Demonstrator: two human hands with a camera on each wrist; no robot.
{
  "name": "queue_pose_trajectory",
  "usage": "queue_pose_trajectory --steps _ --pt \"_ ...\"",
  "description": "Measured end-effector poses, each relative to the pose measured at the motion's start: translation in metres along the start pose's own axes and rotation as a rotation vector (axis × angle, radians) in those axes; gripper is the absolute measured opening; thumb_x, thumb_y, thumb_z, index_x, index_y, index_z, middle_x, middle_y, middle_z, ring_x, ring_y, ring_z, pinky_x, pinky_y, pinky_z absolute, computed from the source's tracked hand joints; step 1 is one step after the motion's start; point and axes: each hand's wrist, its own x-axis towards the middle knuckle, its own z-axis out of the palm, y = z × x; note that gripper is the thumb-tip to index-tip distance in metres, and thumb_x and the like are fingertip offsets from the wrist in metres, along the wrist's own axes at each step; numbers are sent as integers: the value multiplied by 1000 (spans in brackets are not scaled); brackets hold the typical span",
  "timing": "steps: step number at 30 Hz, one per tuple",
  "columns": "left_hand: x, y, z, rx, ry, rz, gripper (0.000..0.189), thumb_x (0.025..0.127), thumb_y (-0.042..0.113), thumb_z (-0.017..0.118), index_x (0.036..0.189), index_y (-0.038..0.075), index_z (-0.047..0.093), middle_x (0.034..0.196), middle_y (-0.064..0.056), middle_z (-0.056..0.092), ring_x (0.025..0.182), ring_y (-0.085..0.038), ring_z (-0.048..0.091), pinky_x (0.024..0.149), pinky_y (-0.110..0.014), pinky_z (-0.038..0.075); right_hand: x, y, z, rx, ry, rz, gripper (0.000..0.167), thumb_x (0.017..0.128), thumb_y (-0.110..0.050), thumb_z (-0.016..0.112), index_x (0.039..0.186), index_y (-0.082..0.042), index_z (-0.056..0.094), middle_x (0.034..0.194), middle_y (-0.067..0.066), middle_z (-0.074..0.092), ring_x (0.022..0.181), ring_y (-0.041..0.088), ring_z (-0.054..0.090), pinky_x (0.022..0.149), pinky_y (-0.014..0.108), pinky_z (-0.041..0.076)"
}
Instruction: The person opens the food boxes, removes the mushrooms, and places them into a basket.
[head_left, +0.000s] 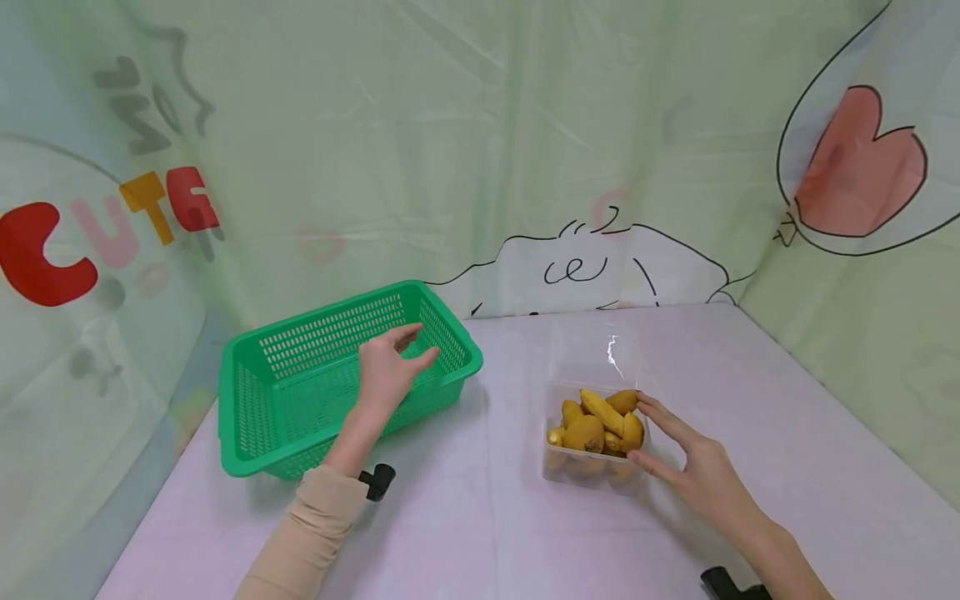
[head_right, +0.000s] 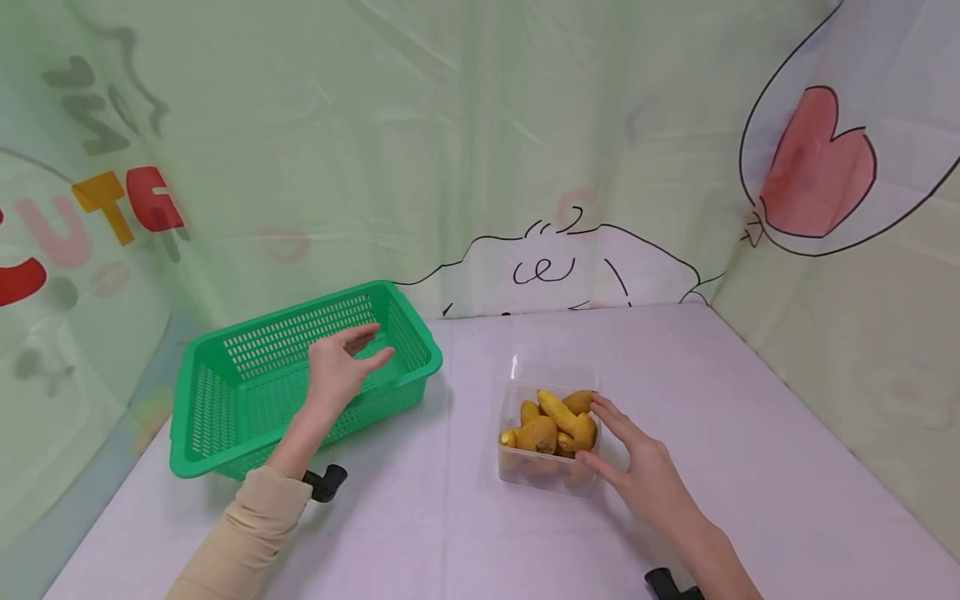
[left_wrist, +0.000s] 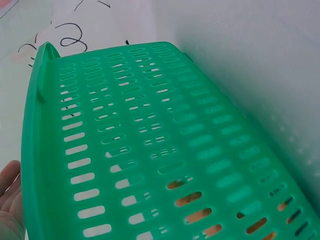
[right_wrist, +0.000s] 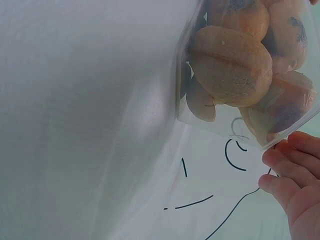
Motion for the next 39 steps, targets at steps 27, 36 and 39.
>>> queue_pose_trajectory --steps 27,36,39 --pt "-19 59 82 -81 -379 407 40 77 14 76 112 -2 65 109 -11 65 97 -22 62 85 -25 49 -2 1 0 24 23 -31 64 80 -16 73 136 -3 45 140 11 41 120 41 42 90 51 36" --pt "-34 66 98 -46 -714 446 55 71 25 81 117 1 62 117 -6 62 109 -15 56 93 -18 41 -2 -1 1 38 13 -12 64 81 -18 72 137 -5 45 140 11 40 120 42 41 89 56 38" --pt "-36 64 102 7 -773 494 56 70 24 82 116 0 62 117 -6 62 112 -13 54 94 -15 38 -2 -1 -1 24 18 -18 63 81 -18 73 136 -5 45 140 10 41 120 41 42 89 54 38"
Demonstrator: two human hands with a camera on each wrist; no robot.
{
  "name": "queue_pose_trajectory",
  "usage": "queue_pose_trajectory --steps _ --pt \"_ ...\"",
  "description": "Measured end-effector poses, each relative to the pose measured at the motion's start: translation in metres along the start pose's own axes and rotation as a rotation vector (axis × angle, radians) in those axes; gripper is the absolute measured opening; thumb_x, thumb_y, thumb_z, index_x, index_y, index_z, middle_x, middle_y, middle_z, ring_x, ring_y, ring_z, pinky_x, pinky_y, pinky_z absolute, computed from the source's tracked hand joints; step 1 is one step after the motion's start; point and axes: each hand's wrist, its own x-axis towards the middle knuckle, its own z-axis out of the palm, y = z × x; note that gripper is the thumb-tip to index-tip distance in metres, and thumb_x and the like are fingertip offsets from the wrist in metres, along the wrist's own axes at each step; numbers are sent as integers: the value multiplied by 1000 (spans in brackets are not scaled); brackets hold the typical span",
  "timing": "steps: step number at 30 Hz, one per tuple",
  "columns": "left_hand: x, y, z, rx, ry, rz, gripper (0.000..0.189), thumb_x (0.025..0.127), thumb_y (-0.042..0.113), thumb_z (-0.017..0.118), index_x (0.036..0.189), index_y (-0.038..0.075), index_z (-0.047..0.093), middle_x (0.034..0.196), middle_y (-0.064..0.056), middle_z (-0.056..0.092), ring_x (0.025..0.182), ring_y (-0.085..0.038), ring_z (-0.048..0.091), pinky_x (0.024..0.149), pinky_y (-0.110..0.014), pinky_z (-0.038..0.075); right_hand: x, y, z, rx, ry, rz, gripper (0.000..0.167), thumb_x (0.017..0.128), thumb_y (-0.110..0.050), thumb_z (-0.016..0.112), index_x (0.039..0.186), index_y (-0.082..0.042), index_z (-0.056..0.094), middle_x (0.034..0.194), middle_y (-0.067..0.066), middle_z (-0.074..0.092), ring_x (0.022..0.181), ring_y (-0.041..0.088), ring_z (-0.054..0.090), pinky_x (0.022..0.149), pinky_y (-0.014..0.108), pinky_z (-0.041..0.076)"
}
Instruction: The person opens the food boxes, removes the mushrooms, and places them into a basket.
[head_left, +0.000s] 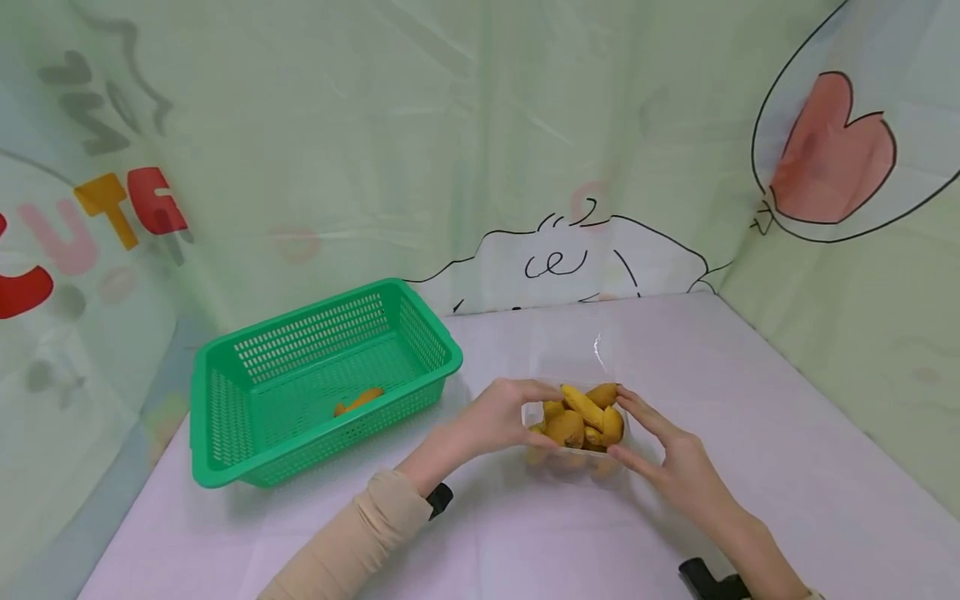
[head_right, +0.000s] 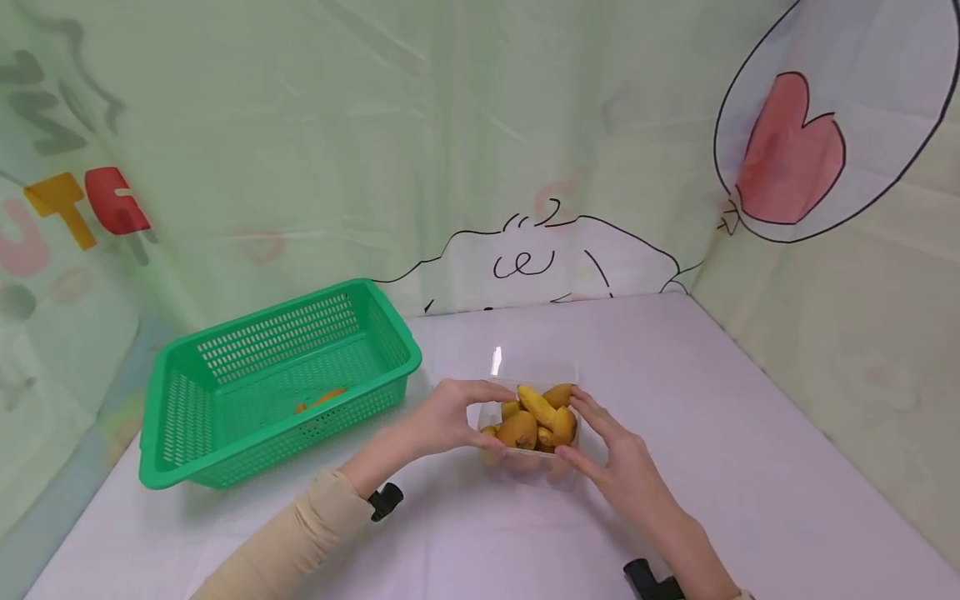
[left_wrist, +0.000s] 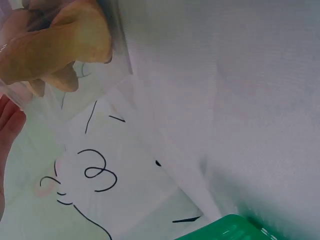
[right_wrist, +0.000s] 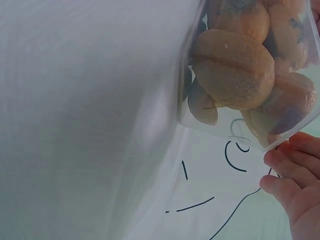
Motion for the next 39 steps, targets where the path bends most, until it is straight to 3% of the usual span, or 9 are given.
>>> queue_pose_trajectory --steps 3,8,14,24,28,34,39 --pt "0 -2 4 58 -49 8 51 72 24 80 115 2 64 116 -5 62 111 -12 54 92 -13 38 0 0 0 -7 5 -5 63 80 -18 73 136 -4 46 139 12 42 119 41 43 88 53 39" --pt "1 -3 7 68 -81 20 43 76 25 76 112 4 66 112 -5 64 106 -10 57 88 -12 41 -1 1 0 -4 10 -12 63 80 -17 73 136 -4 46 139 13 42 119 40 43 88 53 39" --pt "6 -5 12 13 -45 23 38 76 22 74 108 3 68 106 -5 66 97 -10 60 80 -12 45 -1 2 -1 -11 11 -6 64 80 -18 73 136 -5 45 140 12 42 119 40 43 88 53 39" --pt "13 -4 25 -37 8 -89 36 73 21 77 104 4 70 97 -1 69 83 -4 62 73 -15 50 -1 1 0 -15 6 -12 63 81 -17 72 136 -3 46 139 13 42 120 39 43 89 50 38" --pt "15 1 25 32 16 -125 38 71 26 80 102 6 71 95 1 69 83 -5 61 72 -12 48 -1 0 -1 -11 12 -15 63 80 -16 73 136 -4 46 140 12 42 121 38 43 91 47 38" --pt "18 11 23 216 -51 -160 43 72 33 78 107 10 70 101 3 68 90 -8 59 78 -13 45 0 0 -1 -15 7 -11 64 81 -18 72 137 -6 45 141 9 41 121 37 42 90 48 38" --pt "17 8 25 108 -18 -153 40 71 28 80 105 8 71 100 2 68 90 -6 59 76 -11 45 -1 1 -1 -17 -1 4 63 81 -18 72 136 -5 45 141 10 41 121 38 42 89 50 39"
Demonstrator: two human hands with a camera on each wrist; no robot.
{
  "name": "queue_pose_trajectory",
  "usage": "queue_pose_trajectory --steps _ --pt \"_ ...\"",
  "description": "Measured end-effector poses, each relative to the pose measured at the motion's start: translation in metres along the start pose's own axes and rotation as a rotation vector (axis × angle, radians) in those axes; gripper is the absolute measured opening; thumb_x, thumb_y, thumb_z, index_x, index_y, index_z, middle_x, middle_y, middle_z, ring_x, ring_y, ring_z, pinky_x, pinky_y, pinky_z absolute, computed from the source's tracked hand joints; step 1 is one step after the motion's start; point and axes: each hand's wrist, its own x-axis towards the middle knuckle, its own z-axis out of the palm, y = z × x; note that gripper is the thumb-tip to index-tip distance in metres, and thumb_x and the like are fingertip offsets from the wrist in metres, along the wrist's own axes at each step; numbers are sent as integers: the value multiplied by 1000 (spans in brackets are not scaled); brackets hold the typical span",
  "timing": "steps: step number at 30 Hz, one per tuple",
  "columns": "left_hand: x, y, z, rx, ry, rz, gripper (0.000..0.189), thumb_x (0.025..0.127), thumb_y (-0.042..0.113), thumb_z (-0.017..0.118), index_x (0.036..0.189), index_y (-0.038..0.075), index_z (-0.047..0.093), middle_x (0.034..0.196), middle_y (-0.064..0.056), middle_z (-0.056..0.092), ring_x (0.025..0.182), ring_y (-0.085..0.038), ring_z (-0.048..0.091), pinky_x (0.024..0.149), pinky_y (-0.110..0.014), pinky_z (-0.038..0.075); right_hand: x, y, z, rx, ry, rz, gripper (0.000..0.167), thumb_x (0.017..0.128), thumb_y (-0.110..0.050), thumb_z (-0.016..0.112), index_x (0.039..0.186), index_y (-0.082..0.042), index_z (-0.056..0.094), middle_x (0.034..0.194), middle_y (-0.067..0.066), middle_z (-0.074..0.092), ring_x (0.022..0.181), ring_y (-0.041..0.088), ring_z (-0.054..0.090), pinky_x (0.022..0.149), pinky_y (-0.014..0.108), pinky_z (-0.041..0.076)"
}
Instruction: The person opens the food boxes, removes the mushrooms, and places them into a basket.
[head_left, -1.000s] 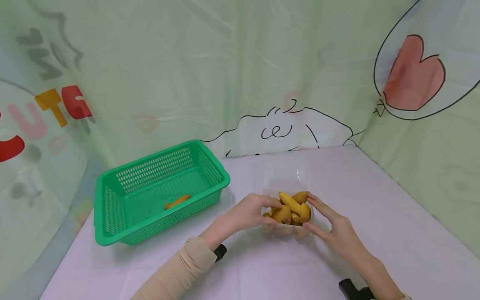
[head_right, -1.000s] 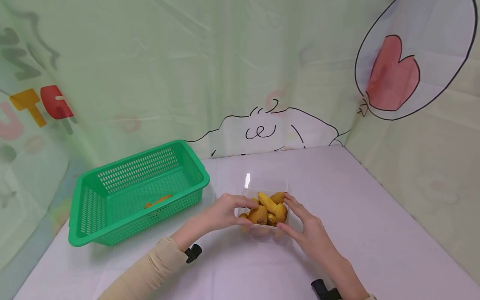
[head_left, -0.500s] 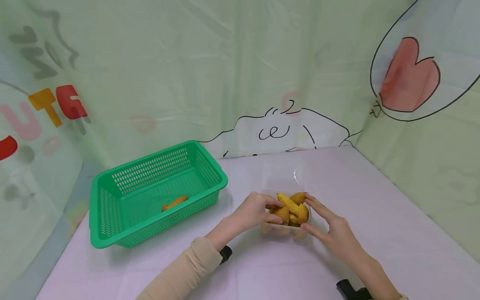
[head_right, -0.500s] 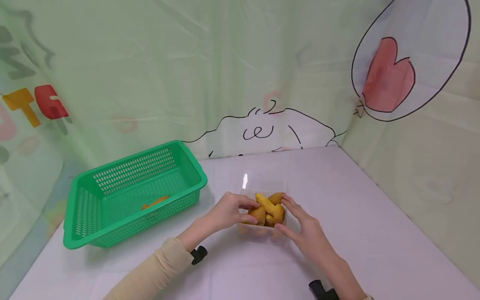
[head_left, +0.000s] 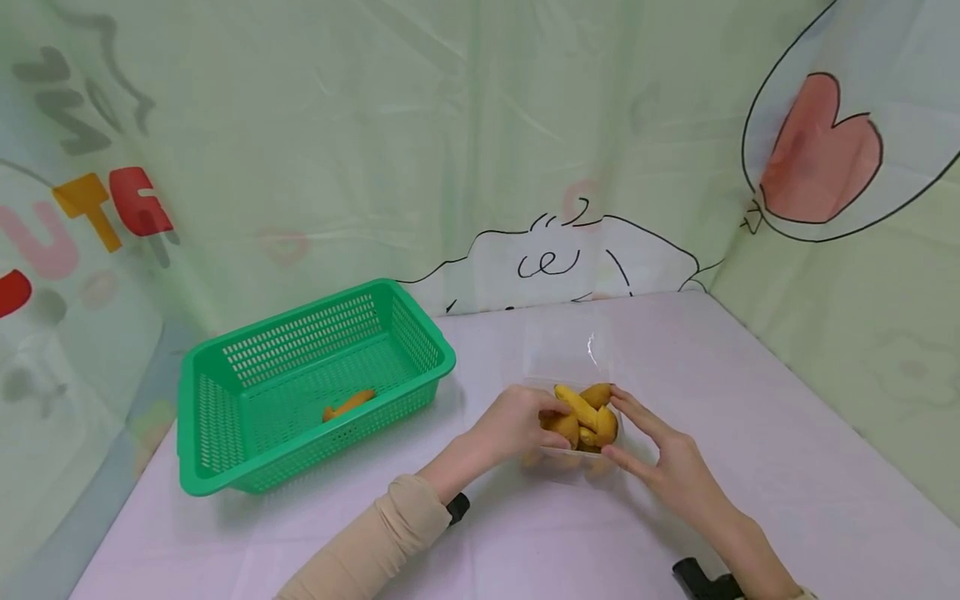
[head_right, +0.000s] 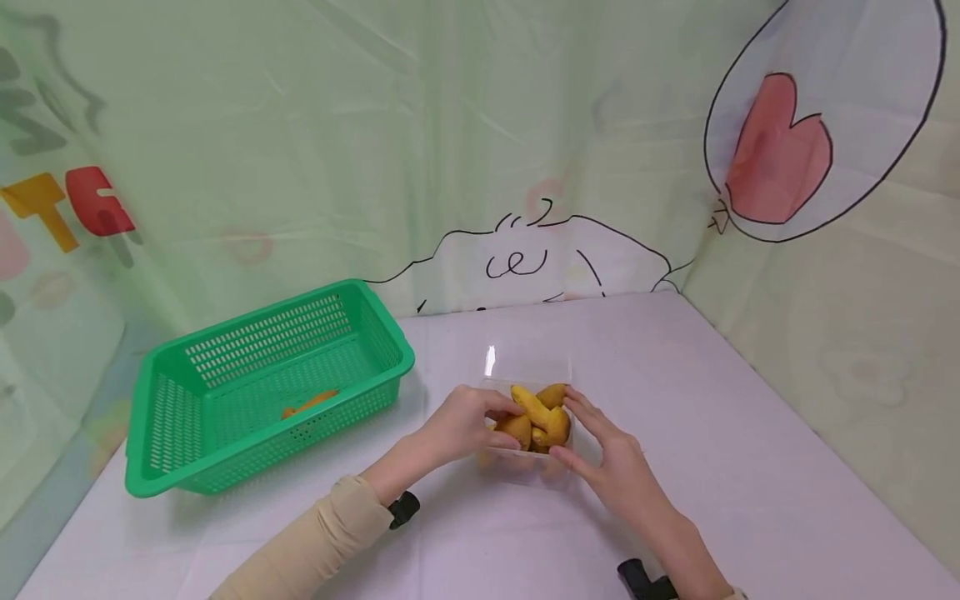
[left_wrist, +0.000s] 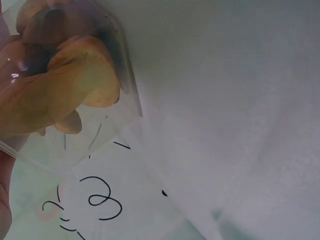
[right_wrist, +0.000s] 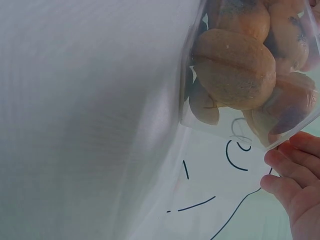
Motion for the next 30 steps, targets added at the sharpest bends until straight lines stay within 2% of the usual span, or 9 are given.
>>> queue_pose_trajectory --steps 4,7,9,11,14,24,30 --pt "-2 -6 4 -131 66 26 38 68 22 82 101 7 72 96 1 69 85 -3 61 71 -8 45 0 0 1 -5 -1 4 62 81 -18 72 136 -4 46 140 11 42 120 37 43 90 47 39" --pt "-4 -8 6 -208 116 46 37 66 19 83 98 5 72 92 -1 70 79 -2 61 68 -9 47 -1 0 1 -2 1 4 62 81 -19 72 136 -6 46 140 9 42 121 36 43 96 36 38" --pt "-5 -9 7 -257 148 55 37 65 16 84 97 3 72 91 -3 69 77 -2 61 67 -10 48 -1 0 1 -2 3 1 62 81 -19 72 136 -6 46 140 8 42 121 35 43 97 34 38" --pt "-6 -9 7 -294 182 63 36 65 14 84 96 2 72 90 -4 69 76 -3 61 67 -12 49 -1 0 2 -3 6 -1 62 81 -19 72 136 -7 46 140 7 42 121 35 43 96 36 38" --pt "-8 -8 6 -322 225 77 35 65 13 84 96 2 72 91 -4 69 76 -3 61 67 -13 50 0 -1 2 -6 5 0 62 81 -19 73 136 -7 47 140 7 42 121 36 44 91 48 38" --pt "-12 -6 -4 -424 240 67 35 66 13 83 97 1 71 93 -4 69 76 0 62 69 -18 53 0 -1 1 -12 5 0 62 80 -18 73 135 -5 47 139 12 43 120 39 44 88 52 39" --pt "-15 -6 -12 -477 269 59 35 66 14 82 97 2 71 93 -1 69 77 1 62 69 -20 53 0 -1 1 -8 4 -3 64 80 -18 73 136 -6 46 140 10 42 120 39 43 90 51 38"
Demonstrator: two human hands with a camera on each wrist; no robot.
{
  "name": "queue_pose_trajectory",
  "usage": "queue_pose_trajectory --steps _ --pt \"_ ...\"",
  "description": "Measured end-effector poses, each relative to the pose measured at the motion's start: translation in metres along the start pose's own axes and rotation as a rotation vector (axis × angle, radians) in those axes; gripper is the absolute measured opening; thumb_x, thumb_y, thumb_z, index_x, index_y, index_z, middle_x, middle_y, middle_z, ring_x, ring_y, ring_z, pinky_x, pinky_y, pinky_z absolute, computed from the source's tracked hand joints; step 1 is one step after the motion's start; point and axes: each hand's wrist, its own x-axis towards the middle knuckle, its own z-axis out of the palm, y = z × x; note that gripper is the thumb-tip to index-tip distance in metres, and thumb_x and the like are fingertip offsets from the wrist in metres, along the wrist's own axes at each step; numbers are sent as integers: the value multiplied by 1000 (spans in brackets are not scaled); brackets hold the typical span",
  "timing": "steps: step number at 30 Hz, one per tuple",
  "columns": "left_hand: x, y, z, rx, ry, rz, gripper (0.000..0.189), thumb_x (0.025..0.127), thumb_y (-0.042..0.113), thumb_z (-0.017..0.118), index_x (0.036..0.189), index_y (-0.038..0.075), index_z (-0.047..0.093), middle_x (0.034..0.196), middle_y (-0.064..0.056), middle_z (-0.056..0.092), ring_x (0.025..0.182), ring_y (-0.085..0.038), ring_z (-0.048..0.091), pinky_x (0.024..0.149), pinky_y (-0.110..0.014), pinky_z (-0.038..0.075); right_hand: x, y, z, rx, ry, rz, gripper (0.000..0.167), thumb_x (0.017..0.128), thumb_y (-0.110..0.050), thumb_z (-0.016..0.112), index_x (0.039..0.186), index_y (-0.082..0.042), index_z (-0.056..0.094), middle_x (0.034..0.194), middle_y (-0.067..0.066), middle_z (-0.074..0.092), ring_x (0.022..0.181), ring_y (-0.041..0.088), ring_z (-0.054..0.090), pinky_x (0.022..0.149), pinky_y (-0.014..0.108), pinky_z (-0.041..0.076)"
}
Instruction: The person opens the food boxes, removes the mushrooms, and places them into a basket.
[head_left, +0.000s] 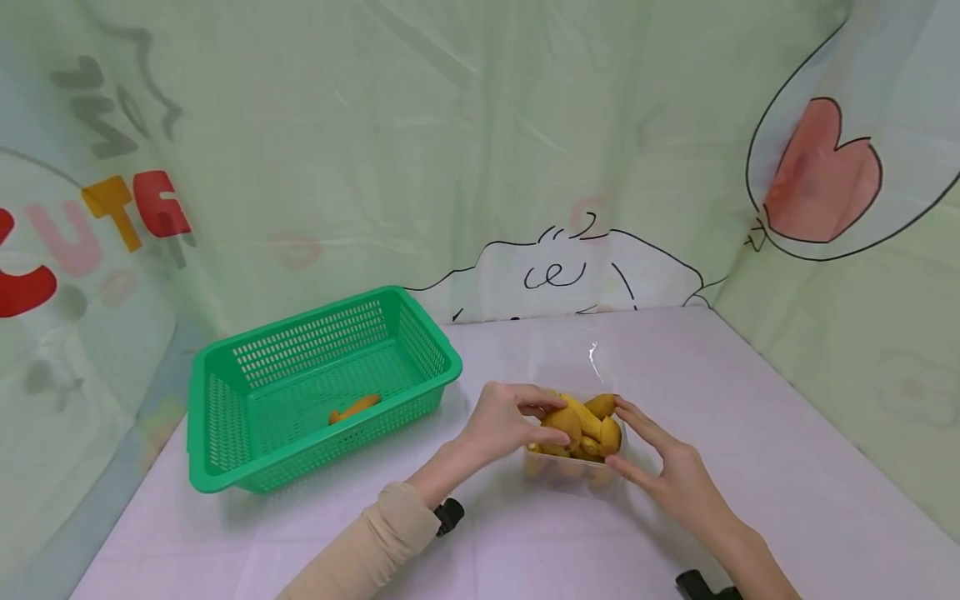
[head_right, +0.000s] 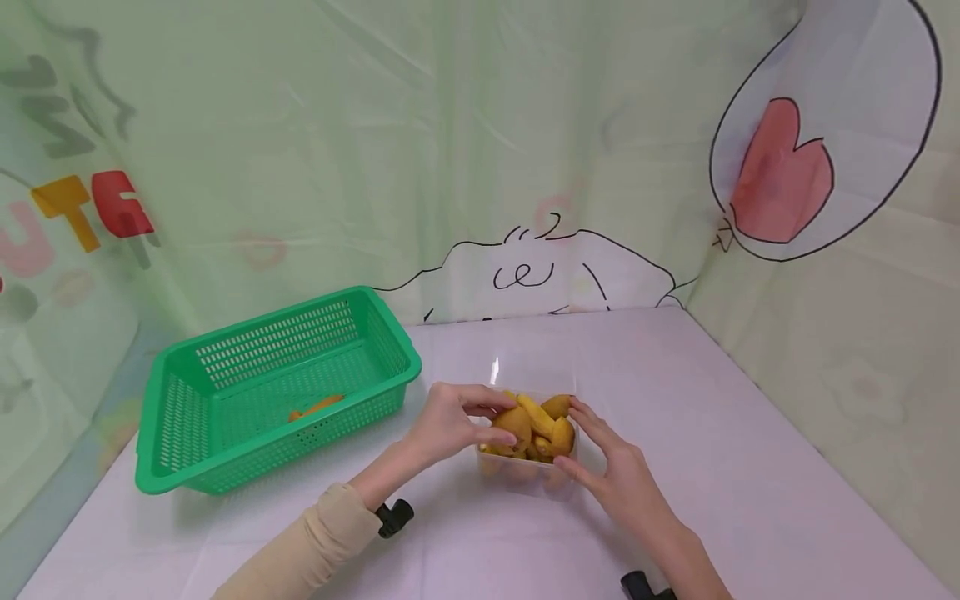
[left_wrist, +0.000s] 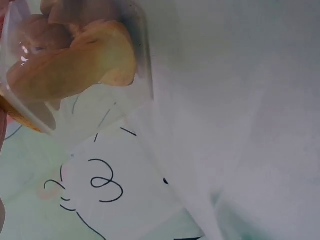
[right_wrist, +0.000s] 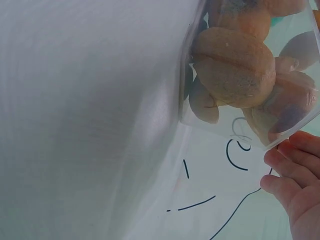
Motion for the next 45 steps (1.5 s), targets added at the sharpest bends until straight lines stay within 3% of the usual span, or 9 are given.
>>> queue_pose_trajectory --steps 6,13,17,18,25,31,34,40,45 --pt "-1 7 -15 -99 67 -7 35 66 11 82 98 0 71 92 -4 70 78 -4 63 71 -26 54 0 0 0 2 -6 12 64 81 -20 72 137 -7 45 142 5 39 122 38 41 92 51 38" --pt "-6 13 -47 -166 198 -41 34 67 8 81 99 0 71 95 -8 69 78 -13 66 71 -27 55 0 3 1 -4 -12 20 64 82 -21 72 138 -7 44 143 -1 38 127 26 37 93 48 37" --pt "-12 8 -64 -159 288 0 34 67 5 81 99 -2 71 94 -12 69 78 -19 67 73 -29 55 0 3 1 -2 -3 8 64 81 -20 72 137 -7 45 142 1 39 125 31 40 93 47 36" --pt "-14 7 -68 -157 309 -3 34 67 4 81 99 -3 71 94 -12 69 79 -20 67 73 -30 55 0 2 1 -8 -1 9 64 81 -20 72 137 -8 45 142 2 40 124 30 40 96 43 36" --pt "-27 -5 -94 -140 478 -49 35 66 7 82 99 -1 71 92 -12 69 78 -27 67 71 -32 55 0 2 1 -13 0 13 63 81 -21 72 137 -8 46 142 3 40 126 26 38 95 45 37" --pt "-37 -19 -112 -16 620 -30 35 67 9 82 98 -3 70 92 -13 69 82 -24 66 72 -30 55 0 2 2 -9 15 2 63 80 -19 74 136 -9 47 140 6 42 123 31 41 94 44 37" --pt "-41 -26 -117 38 647 -73 35 68 9 81 99 -4 70 92 -13 69 83 -23 66 72 -28 54 0 2 2 -13 23 -4 64 79 -18 74 136 -9 47 141 3 42 123 26 40 91 48 37" --pt "-45 -40 -118 91 624 -196 37 69 12 80 101 -4 69 94 -14 68 86 -21 66 71 -23 54 0 3 1 -19 31 -12 63 79 -18 74 135 -8 48 141 -4 39 124 14 36 92 46 38" --pt "-45 -44 -118 106 620 -222 37 70 12 80 102 -4 69 95 -14 68 86 -22 66 70 -21 53 0 2 3 -31 41 -23 62 78 -17 75 134 -8 49 141 -7 39 122 0 31 91 43 39"
